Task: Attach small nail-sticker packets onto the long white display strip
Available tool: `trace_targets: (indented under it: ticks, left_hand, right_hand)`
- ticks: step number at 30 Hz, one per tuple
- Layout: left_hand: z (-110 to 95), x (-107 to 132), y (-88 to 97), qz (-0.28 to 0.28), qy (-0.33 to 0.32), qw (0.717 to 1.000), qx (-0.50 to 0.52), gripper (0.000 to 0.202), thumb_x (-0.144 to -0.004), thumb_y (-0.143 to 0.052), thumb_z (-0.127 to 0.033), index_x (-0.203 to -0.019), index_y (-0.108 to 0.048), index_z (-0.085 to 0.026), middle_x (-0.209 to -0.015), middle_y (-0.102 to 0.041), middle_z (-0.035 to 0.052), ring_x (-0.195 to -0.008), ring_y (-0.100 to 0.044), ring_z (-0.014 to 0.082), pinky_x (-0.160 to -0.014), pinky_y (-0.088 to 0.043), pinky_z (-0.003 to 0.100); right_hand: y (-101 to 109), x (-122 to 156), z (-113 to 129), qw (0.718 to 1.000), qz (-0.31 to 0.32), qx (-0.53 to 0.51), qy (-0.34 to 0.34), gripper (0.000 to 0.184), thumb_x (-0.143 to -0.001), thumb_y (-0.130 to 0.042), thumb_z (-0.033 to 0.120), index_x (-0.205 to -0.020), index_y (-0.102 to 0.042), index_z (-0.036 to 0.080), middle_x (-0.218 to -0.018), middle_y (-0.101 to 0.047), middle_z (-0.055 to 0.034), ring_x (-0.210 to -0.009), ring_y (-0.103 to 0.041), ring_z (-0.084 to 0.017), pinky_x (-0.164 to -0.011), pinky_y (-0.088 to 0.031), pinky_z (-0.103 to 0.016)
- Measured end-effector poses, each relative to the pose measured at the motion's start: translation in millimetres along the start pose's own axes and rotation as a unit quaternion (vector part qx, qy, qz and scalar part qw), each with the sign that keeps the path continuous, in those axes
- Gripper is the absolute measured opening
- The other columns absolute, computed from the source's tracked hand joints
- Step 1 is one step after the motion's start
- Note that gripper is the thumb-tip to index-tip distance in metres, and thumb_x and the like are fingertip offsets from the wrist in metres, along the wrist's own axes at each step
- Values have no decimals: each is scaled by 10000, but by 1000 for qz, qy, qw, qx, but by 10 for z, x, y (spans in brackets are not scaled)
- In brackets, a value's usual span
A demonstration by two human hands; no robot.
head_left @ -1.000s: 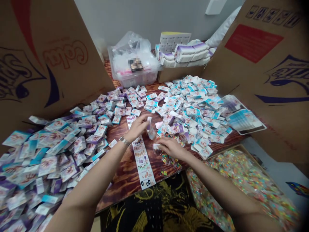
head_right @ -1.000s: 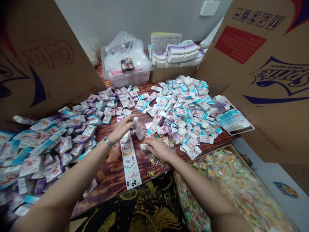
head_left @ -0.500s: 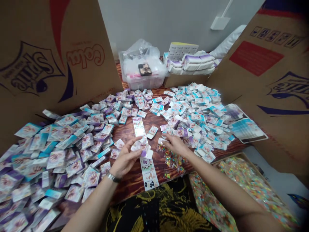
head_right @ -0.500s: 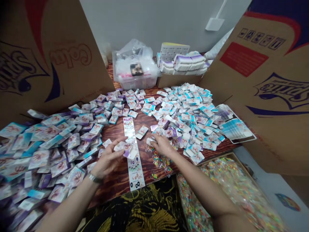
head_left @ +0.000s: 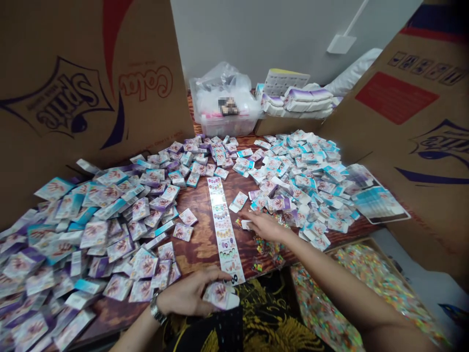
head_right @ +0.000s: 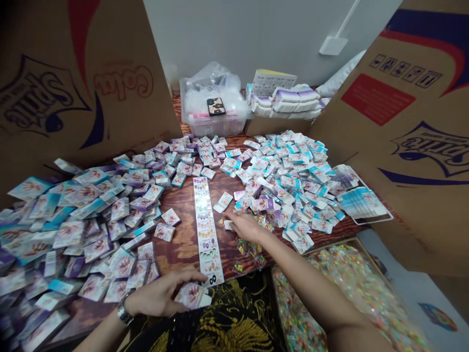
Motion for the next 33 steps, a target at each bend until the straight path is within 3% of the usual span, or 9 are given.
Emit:
trace_targets:
  ticks: [4, 10, 17, 21, 23, 25, 27, 30, 33]
  left_hand:
    - [-115, 32, -9, 41, -25, 996, -73, 508, -747, -568, -149, -1234, -491, -269, -1143, -573, 49, -1030, -550, 199, -899, -434, 305]
    - [-195, 82, 18, 9, 8, 995, -100, 468, -745, -584, -170, -1196, -499, -263, -1116, -580, 41, -1005, -556, 197, -875, -449, 304]
    - [-119, 227, 191, -158, 24, 987, -10, 503, -828, -555, -297, -1309, -417, -249, -1309, -497, 85, -1167, -498, 223, -988, -405, 391]
    - [-73, 181, 162, -226, 41, 968, 105, 514, -835, -552, -335, -1318, -405, -237, -1265, -556, 86, -1075, -582, 214, -895, -492, 377]
    - [-48, 127, 186, -297, 42, 951, 80, 502, -830, -552, -338, -1300, -425, -214, -1222, -588, 88, -1045, -602, 217, -881, -505, 385]
    - [-42, 87, 256, -377, 31, 925, -18, 507, -819, -564, -335, -1290, -439, -197, -1232, -579, 102, -1103, -570, 239, -929, -477, 411]
    - [-56, 63, 333, -421, 16, 897, -137, 521, -818, -565, -317, -1305, -429, -190, -1276, -542, 121, -1184, -508, 259, -990, -424, 435]
    - [-92, 42, 397, -416, -3, 877, -239, 524, -858, -500, -259, -1357, -354, -190, -1313, -500, 134, -1223, -468, 248, -1012, -403, 438]
    - [-142, 34, 386, -394, -14, 877, -276, 533, -885, -432, -206, -1394, -276, -188, -1342, -455, 145, -1255, -429, 233, -1021, -396, 435]
  right_hand:
    - [74, 100, -84, 999, -15, -28, -33, 373, -860, -491, 162, -1225, -531, 226, -1119, -635, -97, -988, -600, -236, -843, -433, -333]
    - [3, 42, 51, 994, -58, -75, -50, 325, -908, -443, 231, -1227, -500, 215, -1167, -618, -67, -1029, -592, -195, -851, -444, -309]
    - [-273, -110, 155, 989, -75, -61, -114, 243, -834, -570, 229, -1065, -559, 157, -989, -646, -95, -939, -594, -224, -783, -411, -296]
    - [-217, -116, 166, 990, -79, -41, -114, 146, -817, -595, 264, -921, -576, 162, -911, -630, -88, -886, -575, -223, -742, -389, -284]
    - [-109, -71, 241, 991, -76, -43, -104, 141, -851, -556, 317, -883, -569, 180, -810, -629, -49, -776, -579, -195, -678, -384, -266]
    - [67, 5, 396, 991, -92, -60, -80, 191, -900, -479, 366, -876, -558, 194, -739, -614, -18, -681, -563, -163, -621, -376, -250]
    - [286, 94, 625, 985, -138, -102, -13, 205, -920, -449, 369, -884, -547, 194, -739, -604, -12, -648, -545, -142, -589, -378, -241]
    - [513, 202, 985, 971, -170, -117, 119, 146, -928, -449, 303, -917, -545, 194, -836, -611, -31, -751, -561, -142, -653, -420, -248]
    - [527, 224, 1189, 962, -172, -40, 209, 171, -931, -407, 199, -996, -565, 192, -918, -608, -59, -855, -560, -166, -724, -452, -286]
Point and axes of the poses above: each hand's wrist, its own x-axis away from the middle knuckle, its own y-axis out of the back of the hand, z = x × y, the point moved 3 cm from there along -x, towards the middle knuckle
